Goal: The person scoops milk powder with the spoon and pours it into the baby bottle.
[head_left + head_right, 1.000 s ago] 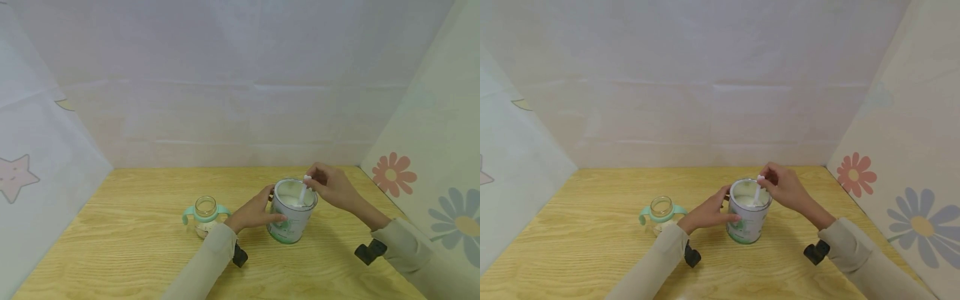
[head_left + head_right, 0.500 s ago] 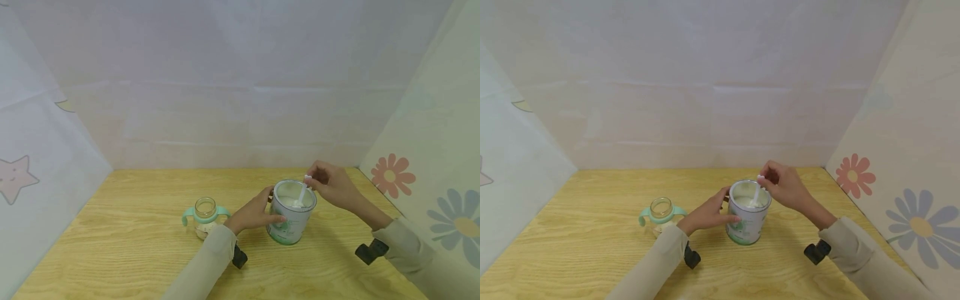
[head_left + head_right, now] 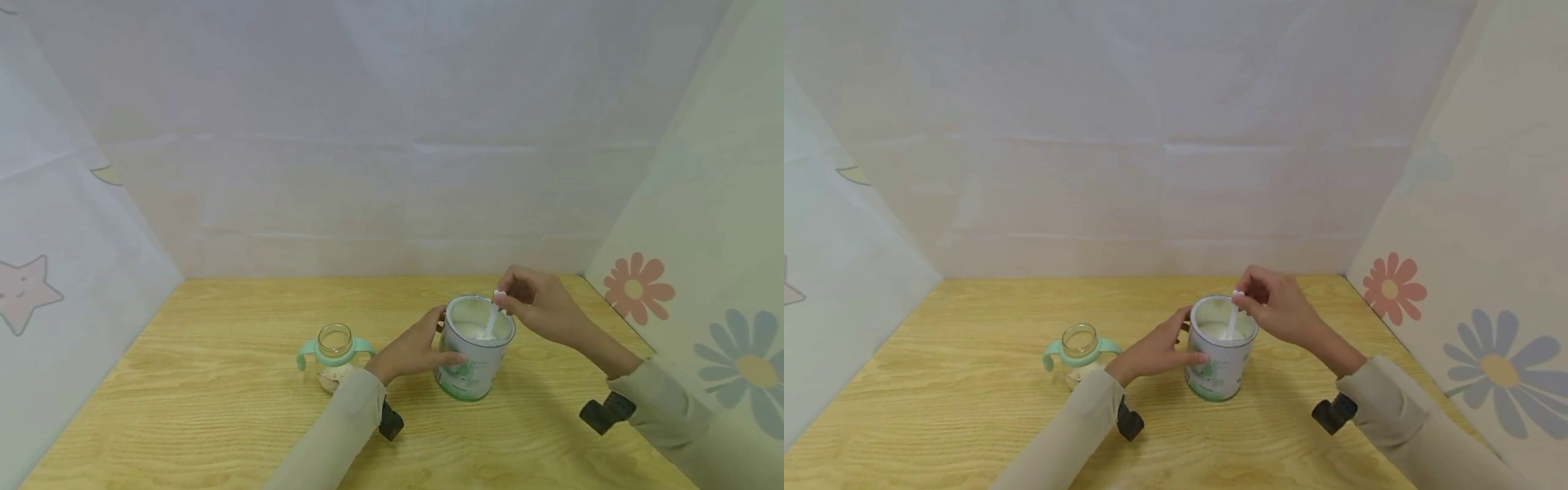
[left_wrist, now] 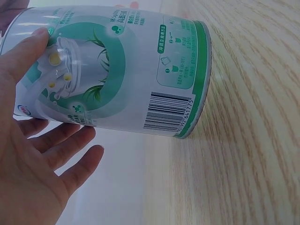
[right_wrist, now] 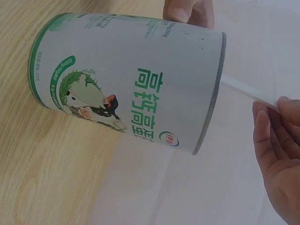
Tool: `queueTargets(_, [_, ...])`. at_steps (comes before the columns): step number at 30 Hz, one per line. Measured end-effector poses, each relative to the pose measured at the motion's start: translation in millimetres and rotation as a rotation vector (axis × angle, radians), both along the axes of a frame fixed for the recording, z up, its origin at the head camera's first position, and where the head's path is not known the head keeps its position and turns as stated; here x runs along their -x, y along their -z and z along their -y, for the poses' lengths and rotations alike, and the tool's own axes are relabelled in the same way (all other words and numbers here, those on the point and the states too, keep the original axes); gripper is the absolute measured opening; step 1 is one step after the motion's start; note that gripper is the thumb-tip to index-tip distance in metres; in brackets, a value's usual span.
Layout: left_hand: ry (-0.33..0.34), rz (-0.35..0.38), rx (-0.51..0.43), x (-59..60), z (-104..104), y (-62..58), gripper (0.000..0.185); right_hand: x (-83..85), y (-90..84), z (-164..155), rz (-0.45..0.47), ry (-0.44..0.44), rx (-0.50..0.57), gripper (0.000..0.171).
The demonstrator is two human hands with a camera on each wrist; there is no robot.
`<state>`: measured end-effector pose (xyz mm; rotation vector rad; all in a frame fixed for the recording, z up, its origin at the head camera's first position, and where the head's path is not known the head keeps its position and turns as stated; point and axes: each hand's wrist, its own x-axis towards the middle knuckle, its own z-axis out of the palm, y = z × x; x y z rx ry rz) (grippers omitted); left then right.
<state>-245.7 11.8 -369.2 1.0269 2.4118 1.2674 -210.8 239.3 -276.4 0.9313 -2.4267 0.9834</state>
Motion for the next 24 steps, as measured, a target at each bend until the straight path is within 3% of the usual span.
queueTargets(5, [0.003, -0.003, -0.001, -0.6, 0, -0.7, 0.083, 1.1, 3.2, 0, -0.007, -0.02, -0.001, 0.016])
queueTargets(24, [-0.018, -0.008, 0.024, -0.5, 0, 0.4, 0.085, -1.4, -10.2, 1, 0.014, -0.022, 0.012, 0.013])
